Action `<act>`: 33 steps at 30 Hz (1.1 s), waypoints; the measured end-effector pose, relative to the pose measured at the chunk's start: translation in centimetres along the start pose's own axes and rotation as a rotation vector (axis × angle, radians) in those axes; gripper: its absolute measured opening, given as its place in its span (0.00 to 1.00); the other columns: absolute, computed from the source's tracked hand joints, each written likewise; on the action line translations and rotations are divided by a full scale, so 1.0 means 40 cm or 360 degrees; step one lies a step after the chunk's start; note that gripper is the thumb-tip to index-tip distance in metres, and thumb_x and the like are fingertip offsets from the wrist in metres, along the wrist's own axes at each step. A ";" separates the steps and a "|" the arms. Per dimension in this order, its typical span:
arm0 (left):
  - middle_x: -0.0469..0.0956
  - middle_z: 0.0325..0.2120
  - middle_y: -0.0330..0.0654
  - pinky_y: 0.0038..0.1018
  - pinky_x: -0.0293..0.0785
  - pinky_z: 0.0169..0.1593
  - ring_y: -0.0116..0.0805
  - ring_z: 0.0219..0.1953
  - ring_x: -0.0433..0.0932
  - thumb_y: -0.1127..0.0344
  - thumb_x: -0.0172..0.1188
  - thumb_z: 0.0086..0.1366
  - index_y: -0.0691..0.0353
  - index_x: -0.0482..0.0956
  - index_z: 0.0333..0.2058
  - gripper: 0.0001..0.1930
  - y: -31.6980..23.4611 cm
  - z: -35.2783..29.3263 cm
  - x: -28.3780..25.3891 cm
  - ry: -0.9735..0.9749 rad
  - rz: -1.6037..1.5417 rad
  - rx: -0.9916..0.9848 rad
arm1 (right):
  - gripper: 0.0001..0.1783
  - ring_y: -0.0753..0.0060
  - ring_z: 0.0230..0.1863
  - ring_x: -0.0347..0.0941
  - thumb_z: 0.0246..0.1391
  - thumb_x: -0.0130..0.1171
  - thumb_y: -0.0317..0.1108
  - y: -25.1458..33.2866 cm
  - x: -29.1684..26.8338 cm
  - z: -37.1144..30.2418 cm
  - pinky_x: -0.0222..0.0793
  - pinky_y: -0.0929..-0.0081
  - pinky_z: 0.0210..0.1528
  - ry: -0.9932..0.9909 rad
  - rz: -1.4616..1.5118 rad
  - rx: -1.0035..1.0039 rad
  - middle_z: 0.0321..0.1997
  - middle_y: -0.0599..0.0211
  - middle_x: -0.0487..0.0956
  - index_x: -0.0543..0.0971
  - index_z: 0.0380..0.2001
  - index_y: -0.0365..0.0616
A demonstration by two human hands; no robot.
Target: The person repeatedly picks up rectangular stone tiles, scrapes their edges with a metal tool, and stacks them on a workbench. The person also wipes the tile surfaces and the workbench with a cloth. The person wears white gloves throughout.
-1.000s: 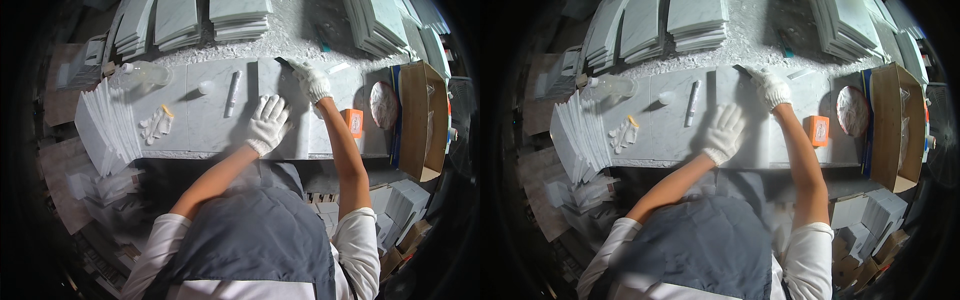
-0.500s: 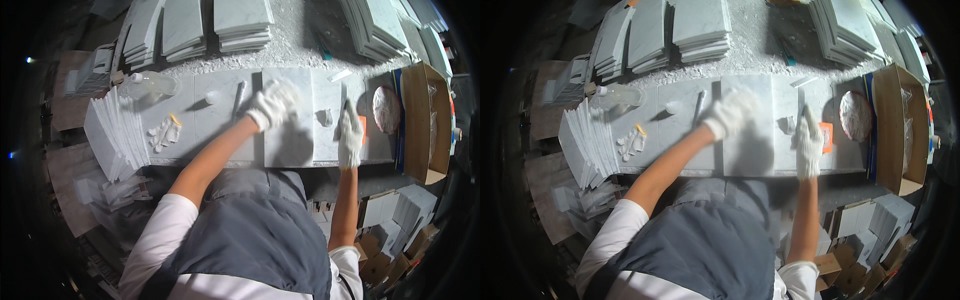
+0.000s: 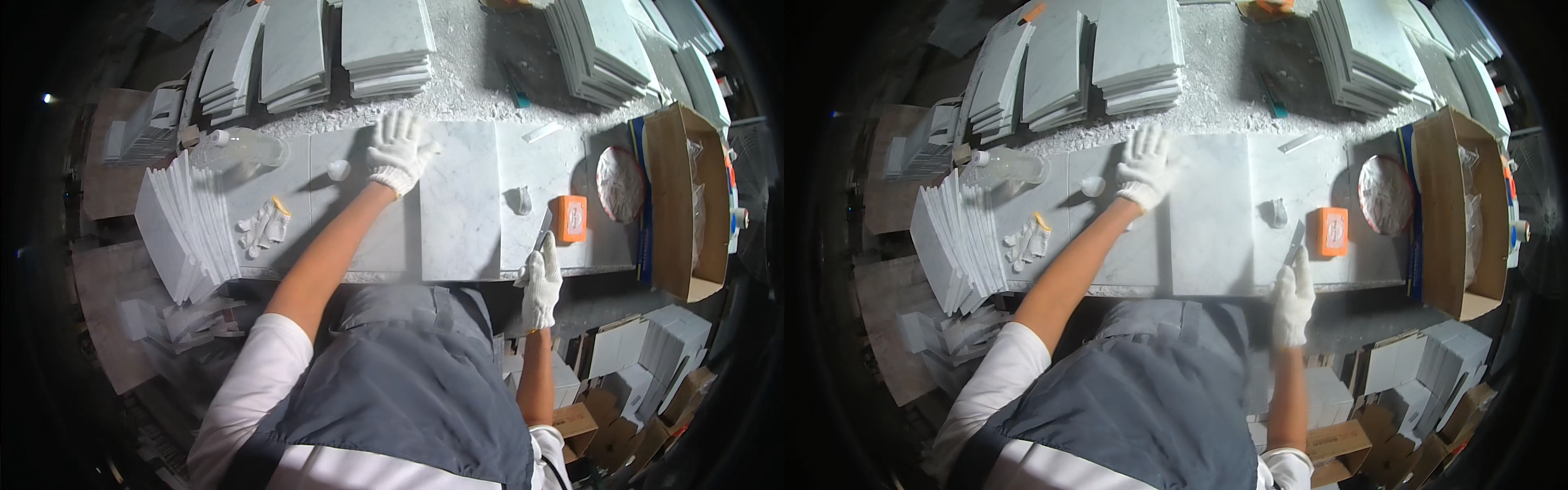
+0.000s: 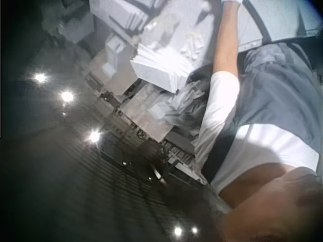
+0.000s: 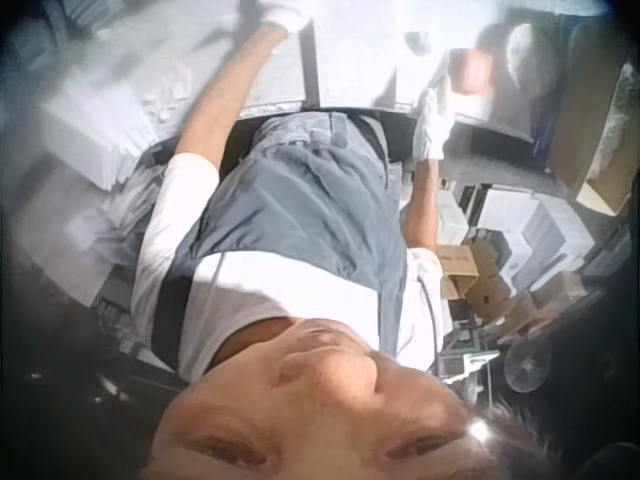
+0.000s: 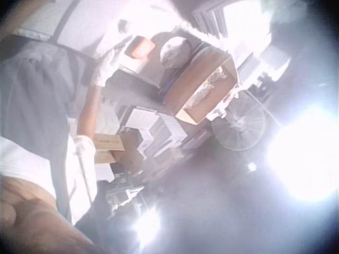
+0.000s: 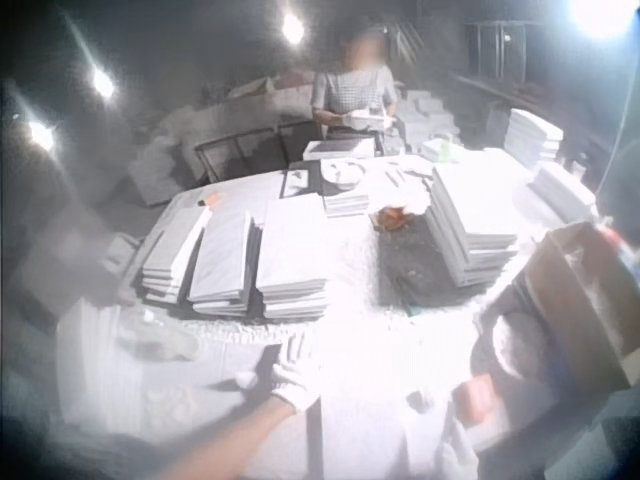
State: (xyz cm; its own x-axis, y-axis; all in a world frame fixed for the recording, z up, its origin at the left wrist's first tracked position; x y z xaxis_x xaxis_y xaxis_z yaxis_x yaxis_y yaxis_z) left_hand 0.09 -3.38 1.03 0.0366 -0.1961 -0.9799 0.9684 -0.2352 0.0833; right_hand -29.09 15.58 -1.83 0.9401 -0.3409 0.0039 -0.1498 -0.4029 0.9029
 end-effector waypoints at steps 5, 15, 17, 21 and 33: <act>0.72 0.64 0.46 0.39 0.64 0.69 0.45 0.66 0.70 0.42 0.51 0.74 0.55 0.71 0.66 0.30 -0.104 -0.125 -0.037 0.0405 -0.0674 0.0009 | 0.33 0.87 0.24 0.68 0.68 0.54 0.24 0.041 0.081 -0.013 0.68 0.86 0.25 -0.0014 0.0208 0.0062 0.34 0.74 0.76 0.61 0.74 0.42; 0.82 0.41 0.40 0.22 0.76 0.49 0.26 0.45 0.80 0.61 0.55 0.76 0.69 0.75 0.58 0.20 -0.324 -0.277 -0.032 0.1175 -0.2735 -0.0952 | 0.25 0.84 0.31 0.76 0.69 0.58 0.29 0.034 0.155 -0.031 0.73 0.85 0.33 0.0234 0.0104 0.0080 0.40 0.68 0.83 0.72 0.67 0.37; 0.82 0.40 0.40 0.21 0.76 0.49 0.27 0.46 0.80 0.63 0.54 0.76 0.68 0.78 0.53 0.15 -0.303 -0.268 -0.042 0.1002 -0.2777 -0.1011 | 0.22 0.83 0.36 0.77 0.68 0.59 0.30 0.034 0.123 -0.020 0.75 0.83 0.39 0.0504 0.0027 0.0152 0.40 0.71 0.84 0.76 0.64 0.40; 0.83 0.37 0.46 0.28 0.80 0.36 0.33 0.31 0.84 0.60 0.56 0.74 0.66 0.78 0.45 0.13 -0.277 -0.292 -0.008 0.1195 -0.2767 -0.1427 | 0.20 0.78 0.44 0.80 0.66 0.64 0.35 0.133 -0.119 0.084 0.80 0.75 0.47 -0.0268 -0.0216 -0.0340 0.53 0.68 0.82 0.79 0.59 0.42; 0.78 0.30 0.45 0.30 0.78 0.26 0.33 0.24 0.80 0.61 0.57 0.72 0.68 0.73 0.45 0.14 -0.299 -0.281 0.022 0.1480 -0.2672 -0.1248 | 0.30 0.53 0.54 0.79 0.57 0.65 0.43 0.313 -0.175 0.392 0.78 0.57 0.53 -0.0590 -0.1996 -0.0996 0.60 0.65 0.76 0.75 0.63 0.74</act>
State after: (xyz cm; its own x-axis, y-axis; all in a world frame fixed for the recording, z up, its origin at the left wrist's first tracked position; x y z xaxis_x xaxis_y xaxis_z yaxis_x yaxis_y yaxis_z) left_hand -8.69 9.98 -2.89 -0.9555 0.2211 0.1952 0.0537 0.7811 -0.6221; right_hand -42.33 -0.40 2.72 0.2033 -0.2847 -0.9368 0.9434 -0.1992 0.2653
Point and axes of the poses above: each hand's wrist, its own z-axis towards the middle knuckle, its own x-axis out of the palm, y = z × x, the point moved 6 cm from there along z, towards the middle knuckle
